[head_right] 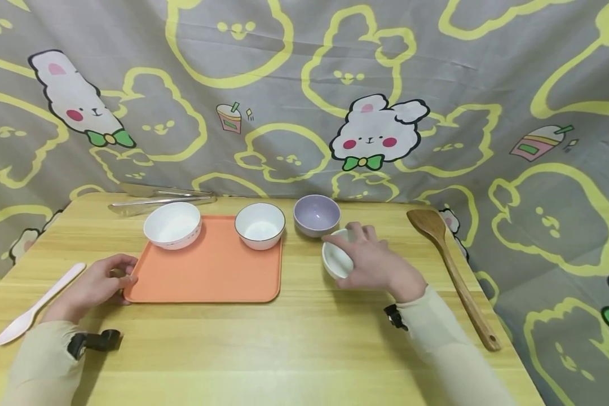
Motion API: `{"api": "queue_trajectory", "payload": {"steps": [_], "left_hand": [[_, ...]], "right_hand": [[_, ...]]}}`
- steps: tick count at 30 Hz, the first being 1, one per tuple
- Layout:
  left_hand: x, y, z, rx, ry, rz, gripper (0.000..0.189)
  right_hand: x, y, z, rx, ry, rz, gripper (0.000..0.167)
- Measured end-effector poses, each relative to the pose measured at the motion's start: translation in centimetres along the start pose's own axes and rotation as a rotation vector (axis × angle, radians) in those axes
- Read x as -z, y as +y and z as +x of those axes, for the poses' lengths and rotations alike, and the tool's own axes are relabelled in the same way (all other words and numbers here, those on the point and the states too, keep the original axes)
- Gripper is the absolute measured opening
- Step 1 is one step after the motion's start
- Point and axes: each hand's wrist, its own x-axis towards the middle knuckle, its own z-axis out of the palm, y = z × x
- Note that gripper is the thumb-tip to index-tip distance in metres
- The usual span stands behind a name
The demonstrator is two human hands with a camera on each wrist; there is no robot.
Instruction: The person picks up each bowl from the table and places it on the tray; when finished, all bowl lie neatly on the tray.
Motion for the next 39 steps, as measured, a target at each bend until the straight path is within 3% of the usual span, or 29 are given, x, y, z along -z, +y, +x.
{"api": "queue_trajectory", "payload": {"steps": [14, 25, 39], "left_hand": [[0.0, 0.2, 0.1, -0.012, -0.017, -0.035, 0.039], [0.1, -0.1, 0.1, 0.017, -0.016, -0.041, 0.041], [0.2, -0.3, 0.2, 0.025, -0.017, -0.057, 0.041]], "right_hand": [[-0.3, -2.9, 0.2, 0.058, -0.030, 0.001, 0.083], [-1.2, -5.1, 0.5, 0.157, -0.013, -0.047, 0.081], [-2.1, -7.8, 2.0, 0.232, -0.085, -0.020, 0.081]]}}
